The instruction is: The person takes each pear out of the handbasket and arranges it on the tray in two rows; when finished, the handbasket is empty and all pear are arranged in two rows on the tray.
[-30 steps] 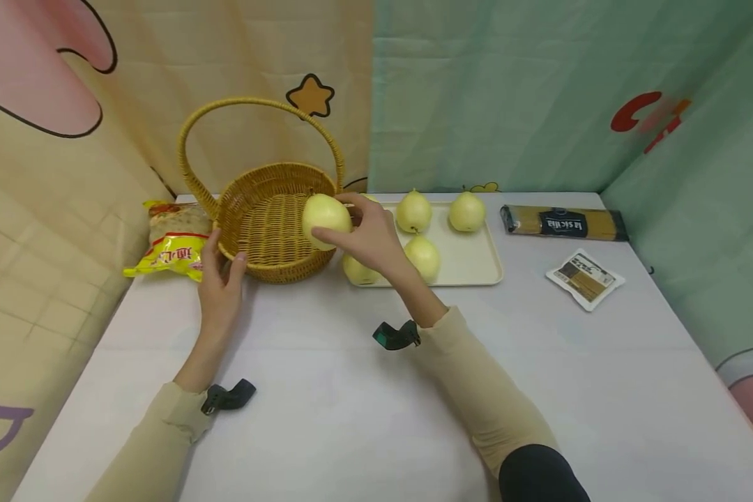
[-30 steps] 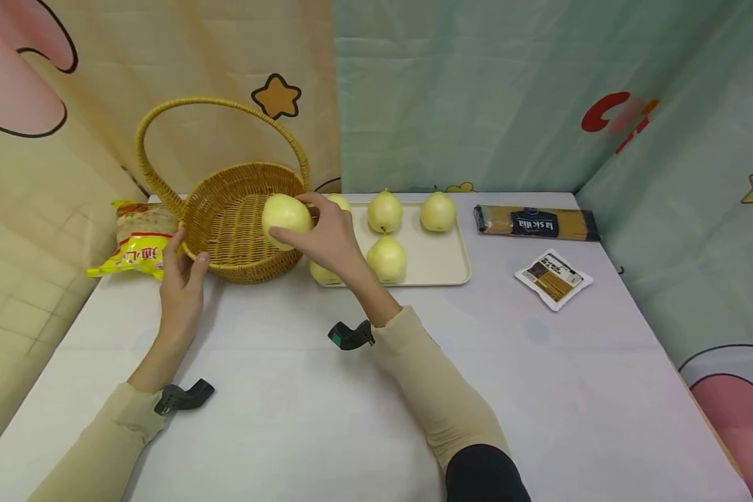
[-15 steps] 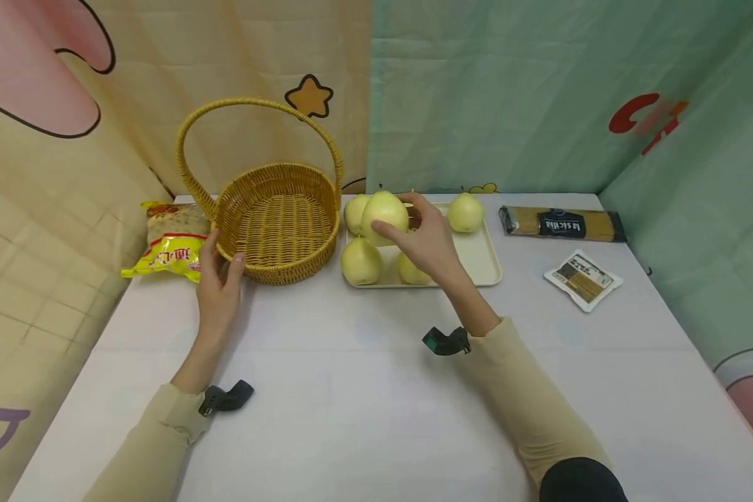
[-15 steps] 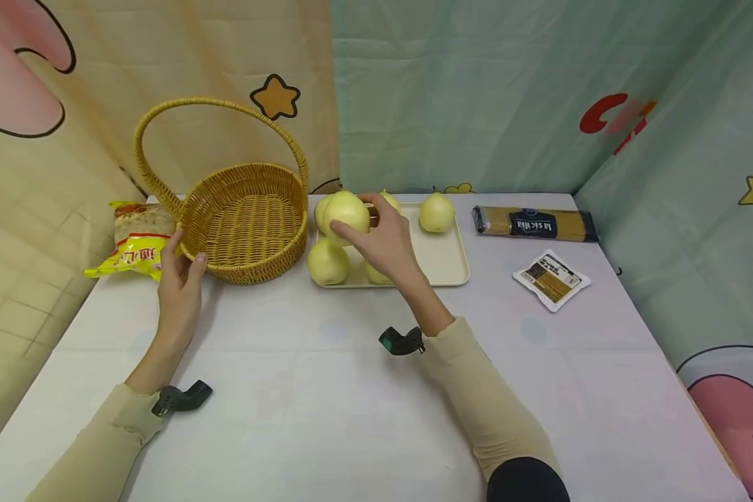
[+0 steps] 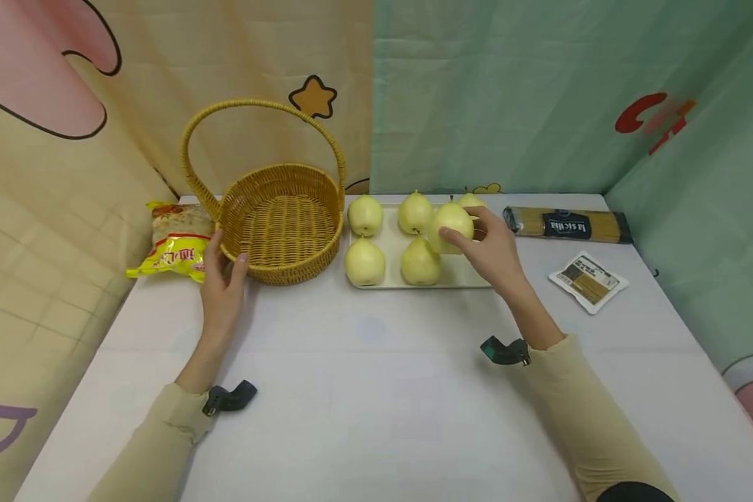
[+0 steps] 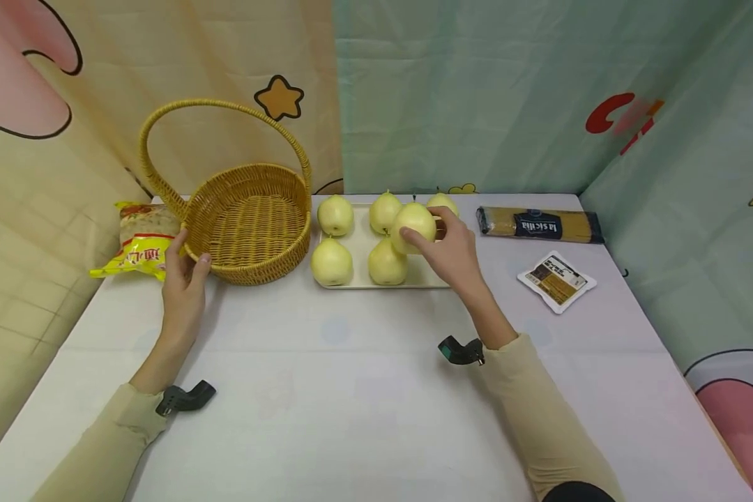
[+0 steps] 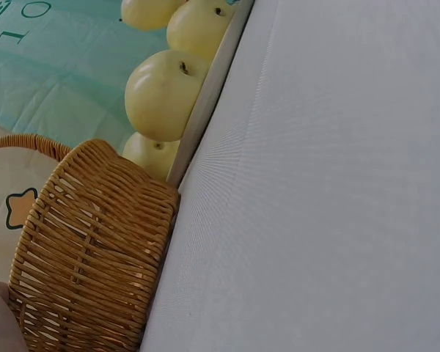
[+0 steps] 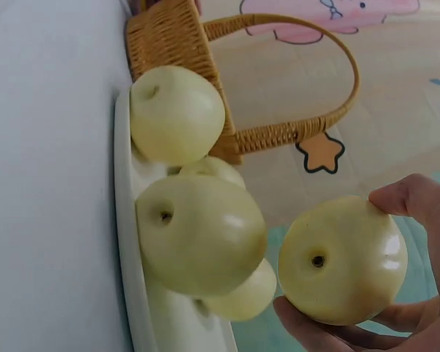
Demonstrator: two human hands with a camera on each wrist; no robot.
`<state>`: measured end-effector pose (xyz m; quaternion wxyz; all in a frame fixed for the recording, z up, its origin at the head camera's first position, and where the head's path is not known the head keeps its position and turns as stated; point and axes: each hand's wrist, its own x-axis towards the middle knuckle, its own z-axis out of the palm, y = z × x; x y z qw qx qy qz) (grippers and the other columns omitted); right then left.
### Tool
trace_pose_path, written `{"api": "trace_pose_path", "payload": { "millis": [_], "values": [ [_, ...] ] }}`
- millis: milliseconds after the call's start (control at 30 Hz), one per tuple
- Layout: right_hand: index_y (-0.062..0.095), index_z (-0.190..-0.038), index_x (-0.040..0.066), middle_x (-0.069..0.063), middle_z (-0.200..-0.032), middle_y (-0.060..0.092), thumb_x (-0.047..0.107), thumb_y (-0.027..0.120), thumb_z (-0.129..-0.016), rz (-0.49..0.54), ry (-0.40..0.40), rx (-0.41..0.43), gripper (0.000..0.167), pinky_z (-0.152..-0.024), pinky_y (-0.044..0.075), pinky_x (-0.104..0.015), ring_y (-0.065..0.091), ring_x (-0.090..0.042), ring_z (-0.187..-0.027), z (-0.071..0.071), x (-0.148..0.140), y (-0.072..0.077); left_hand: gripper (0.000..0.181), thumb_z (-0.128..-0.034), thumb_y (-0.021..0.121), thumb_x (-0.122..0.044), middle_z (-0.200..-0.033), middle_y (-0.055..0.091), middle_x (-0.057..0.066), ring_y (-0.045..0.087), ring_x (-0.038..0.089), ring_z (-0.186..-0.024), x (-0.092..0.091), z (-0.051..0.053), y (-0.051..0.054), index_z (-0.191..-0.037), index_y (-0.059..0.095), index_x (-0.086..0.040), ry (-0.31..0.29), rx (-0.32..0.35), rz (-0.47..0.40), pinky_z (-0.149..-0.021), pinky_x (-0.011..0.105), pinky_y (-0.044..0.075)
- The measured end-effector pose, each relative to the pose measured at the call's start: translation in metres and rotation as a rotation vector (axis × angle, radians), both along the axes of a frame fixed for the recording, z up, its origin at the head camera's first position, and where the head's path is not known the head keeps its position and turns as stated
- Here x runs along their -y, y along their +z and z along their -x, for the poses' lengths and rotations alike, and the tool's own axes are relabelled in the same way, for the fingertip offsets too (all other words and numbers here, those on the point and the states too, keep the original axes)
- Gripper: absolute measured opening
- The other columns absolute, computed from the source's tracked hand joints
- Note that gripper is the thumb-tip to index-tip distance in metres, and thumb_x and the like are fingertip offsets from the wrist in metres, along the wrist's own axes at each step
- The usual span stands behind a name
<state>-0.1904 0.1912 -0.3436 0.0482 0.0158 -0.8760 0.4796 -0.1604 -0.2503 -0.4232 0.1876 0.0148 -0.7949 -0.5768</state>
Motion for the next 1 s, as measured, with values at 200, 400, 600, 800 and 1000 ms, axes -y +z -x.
{"api": "trace_pose_path", "payload": {
  "millis": [200,400,600,800,1000],
  "values": [
    [0.053,-0.150,0.007,-0.021,-0.143,0.062,0.059,0.071,-0.095,-0.112,-0.029,0.070,0.077,-0.093,0.055,-0.045,0.063,-0.037,-0.128,-0.004,-0.032,-0.008,0.063,-0.1097,0.054,-0.031,-0.171,0.034,0.007,0.039,0.029,-0.155,0.000,0.001,0.002,-0.167,0.027,-0.027,0.000,0.003,0.020,-0.127,0.047,0.035],
    [0.049,-0.151,-0.003,-0.029,-0.141,0.060,0.061,0.070,-0.094,-0.245,0.006,0.197,0.088,-0.099,0.055,-0.053,0.060,-0.041,-0.127,-0.002,-0.049,-0.013,0.063,-0.1098,0.054,-0.031,-0.171,0.035,0.008,0.038,0.029,-0.155,-0.001,0.000,0.001,-0.167,0.027,-0.028,0.006,0.012,0.011,-0.127,0.047,0.035],
    [0.052,-0.146,-0.005,-0.031,-0.136,0.060,0.063,0.070,-0.093,-0.354,0.050,0.262,0.088,-0.094,0.055,-0.054,0.060,-0.042,-0.119,0.001,-0.060,-0.016,0.063,-0.1098,0.054,-0.031,-0.170,0.036,0.009,0.040,0.030,-0.154,-0.002,-0.001,0.001,-0.167,0.028,-0.026,0.015,0.013,0.013,-0.126,0.046,0.037],
    [0.054,-0.141,-0.008,-0.033,-0.130,0.063,0.062,0.070,-0.094,-0.422,0.085,0.261,0.086,-0.090,0.057,-0.053,0.063,-0.043,-0.115,0.002,-0.062,-0.014,0.063,-0.1098,0.054,-0.032,-0.171,0.035,0.007,0.039,0.028,-0.154,-0.001,-0.001,0.002,-0.167,0.027,-0.028,0.020,0.024,0.027,-0.126,0.047,0.036],
    [0.056,-0.139,-0.010,-0.031,-0.131,0.062,0.061,0.066,-0.095,-0.478,0.098,0.282,0.084,-0.092,0.054,-0.053,0.060,-0.041,-0.114,0.004,-0.068,-0.010,0.063,-0.1097,0.054,-0.032,-0.172,0.033,0.001,0.037,0.025,-0.156,-0.001,-0.001,0.002,-0.167,0.027,-0.030,0.021,0.029,0.030,-0.128,0.047,0.033]
  ]
}}
